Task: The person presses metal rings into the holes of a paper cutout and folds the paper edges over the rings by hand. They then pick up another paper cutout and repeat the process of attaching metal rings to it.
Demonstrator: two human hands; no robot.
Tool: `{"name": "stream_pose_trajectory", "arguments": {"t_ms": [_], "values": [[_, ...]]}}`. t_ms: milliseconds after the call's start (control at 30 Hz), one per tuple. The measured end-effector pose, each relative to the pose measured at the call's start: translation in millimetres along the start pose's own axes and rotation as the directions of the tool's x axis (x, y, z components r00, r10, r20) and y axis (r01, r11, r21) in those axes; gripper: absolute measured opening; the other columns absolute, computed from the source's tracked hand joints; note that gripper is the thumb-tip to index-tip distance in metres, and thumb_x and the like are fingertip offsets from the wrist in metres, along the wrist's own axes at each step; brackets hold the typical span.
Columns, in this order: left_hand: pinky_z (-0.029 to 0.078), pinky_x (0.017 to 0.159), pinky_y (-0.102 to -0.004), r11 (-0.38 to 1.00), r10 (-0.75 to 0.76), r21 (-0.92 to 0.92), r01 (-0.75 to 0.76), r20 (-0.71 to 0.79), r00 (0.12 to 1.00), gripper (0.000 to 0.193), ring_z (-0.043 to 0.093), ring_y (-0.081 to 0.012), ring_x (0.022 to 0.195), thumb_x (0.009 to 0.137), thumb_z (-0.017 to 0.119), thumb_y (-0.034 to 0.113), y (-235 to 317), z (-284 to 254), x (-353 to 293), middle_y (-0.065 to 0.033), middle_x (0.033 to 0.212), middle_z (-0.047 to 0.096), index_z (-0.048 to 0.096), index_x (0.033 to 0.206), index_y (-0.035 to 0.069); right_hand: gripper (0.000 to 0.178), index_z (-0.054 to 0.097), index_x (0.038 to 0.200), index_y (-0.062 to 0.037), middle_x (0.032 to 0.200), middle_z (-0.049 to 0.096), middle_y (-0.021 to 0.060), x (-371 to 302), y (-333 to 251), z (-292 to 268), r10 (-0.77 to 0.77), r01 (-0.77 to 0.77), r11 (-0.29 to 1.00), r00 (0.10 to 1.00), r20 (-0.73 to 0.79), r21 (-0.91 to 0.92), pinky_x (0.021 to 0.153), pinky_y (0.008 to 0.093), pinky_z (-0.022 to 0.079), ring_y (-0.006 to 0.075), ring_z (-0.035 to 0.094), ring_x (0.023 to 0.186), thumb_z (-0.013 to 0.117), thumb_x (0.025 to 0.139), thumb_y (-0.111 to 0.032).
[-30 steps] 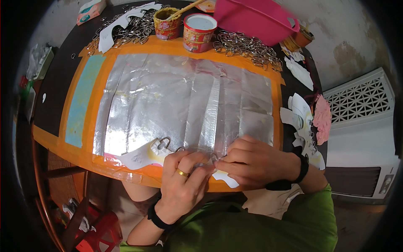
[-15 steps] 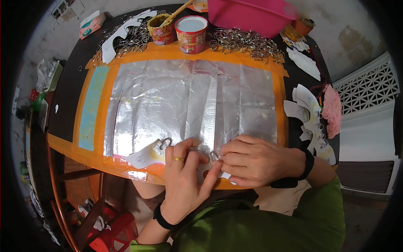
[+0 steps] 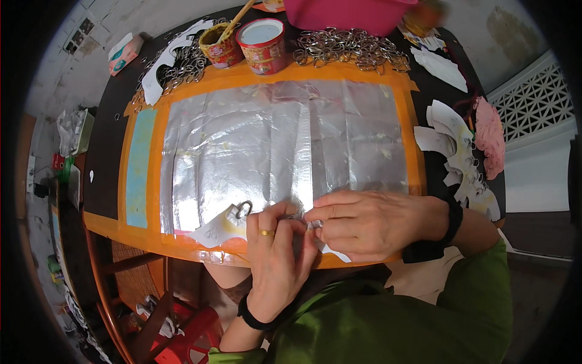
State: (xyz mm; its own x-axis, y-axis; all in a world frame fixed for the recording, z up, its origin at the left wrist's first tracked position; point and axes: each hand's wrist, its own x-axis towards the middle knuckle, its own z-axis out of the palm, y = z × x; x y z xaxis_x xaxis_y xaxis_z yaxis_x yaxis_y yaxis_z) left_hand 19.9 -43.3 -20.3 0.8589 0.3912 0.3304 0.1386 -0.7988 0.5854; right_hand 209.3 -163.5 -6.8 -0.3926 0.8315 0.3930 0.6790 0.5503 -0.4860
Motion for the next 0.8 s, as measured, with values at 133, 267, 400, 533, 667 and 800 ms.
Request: {"name": "stream_pose_trajectory", "arguments": {"t_ms": [133, 267, 400, 533, 667, 800], "values": [[0.045, 0.08, -0.044, 1.0, 0.014, 0.012, -0.014, -0.001, 1.0, 0.025, 0.052, -0.0349, 0.094, 0.075, 0.078, 0.004, -0.3, 3.8, -2.1, -0.0167, 0.113, 0.057, 0.058, 0.09, 0.002, 0.016, 0.062, 0.088, 0.0006, 0.1, 0.061, 0.0114, -0.1, -5.1, -3.3, 0.044, -0.044, 0.999, 0.999, -0.004, 0.012, 0.105, 0.0454, 0.048, 0.0331, 0.06, 0.118, 0.072, 0.077, -0.007], [0.043, 0.086, -0.0441, 0.999, -0.037, 0.008, 0.037, -0.022, 0.999, 0.02, 0.05, -0.0335, 0.098, 0.075, 0.074, 0.002, 3.7, 5.7, -4.2, -0.0147, 0.107, 0.056, 0.058, 0.088, 0.001, 0.017, 0.061, 0.089, 0.0013, 0.098, 0.06, 0.012, -0.9, -6.1, -0.7, 0.078, -0.076, 0.995, 0.996, -0.032, 0.057, 0.105, 0.0448, 0.047, 0.0327, 0.059, 0.114, 0.071, 0.079, -0.008], [0.042, 0.085, -0.0429, 0.999, -0.034, 0.033, 0.035, -0.039, 0.999, 0.02, 0.049, -0.0324, 0.096, 0.075, 0.072, 0.001, 4.5, 7.0, -5.0, -0.014, 0.105, 0.056, 0.057, 0.087, 0.001, 0.011, 0.066, 0.084, 0.0009, 0.098, 0.062, 0.0096, -2.2, -5.8, 1.9, 0.043, -0.047, 0.995, 0.998, -0.043, -0.09, 0.102, 0.0431, 0.05, 0.0312, 0.063, 0.115, 0.072, 0.078, -0.005], [0.042, 0.084, -0.0418, 0.999, -0.035, 0.034, 0.036, -0.036, 0.999, 0.019, 0.048, -0.0317, 0.095, 0.074, 0.072, 0.001, 6.6, 6.1, -1.9, -0.0133, 0.104, 0.056, 0.057, 0.086, 0.002, 0.008, 0.061, 0.083, 0.0024, 0.089, 0.058, 0.012, -2.0, -5.6, 4.3, 0.036, -0.047, 0.993, 0.994, -0.102, -0.107, 0.102, 0.0426, 0.049, 0.0307, 0.063, 0.104, 0.065, 0.081, -0.005], [0.04, 0.087, -0.043, 0.993, -0.11, 0.03, 0.11, -0.011, 0.994, 0.019, 0.047, -0.0325, 0.099, 0.074, 0.073, 0.004, 9.5, 2.9, -2.9, -0.0147, 0.108, 0.053, 0.057, 0.084, 0.003, 0.009, 0.065, 0.083, 0.0015, 0.091, 0.061, 0.0098, -2.8, -6.6, 2.2, 0.061, -0.07, 0.992, 0.994, -0.086, -0.103, 0.103, 0.0414, 0.05, 0.0294, 0.064, 0.108, 0.068, 0.078, -0.006], [0.038, 0.091, -0.0448, 0.985, -0.163, 0.054, 0.161, 0.027, 0.986, 0.02, 0.045, -0.0343, 0.104, 0.074, 0.073, 0.007, 12.4, 1.2, -2.4, -0.0172, 0.112, 0.048, 0.057, 0.084, 0.003, 0.01, 0.069, 0.082, 0.0005, 0.094, 0.063, 0.0083, -3.4, -6.4, 2.7, 0.083, -0.089, 0.99, 0.995, -0.06, -0.105, 0.103, 0.0408, 0.05, 0.0284, 0.065, 0.112, 0.072, 0.076, -0.006]]}}
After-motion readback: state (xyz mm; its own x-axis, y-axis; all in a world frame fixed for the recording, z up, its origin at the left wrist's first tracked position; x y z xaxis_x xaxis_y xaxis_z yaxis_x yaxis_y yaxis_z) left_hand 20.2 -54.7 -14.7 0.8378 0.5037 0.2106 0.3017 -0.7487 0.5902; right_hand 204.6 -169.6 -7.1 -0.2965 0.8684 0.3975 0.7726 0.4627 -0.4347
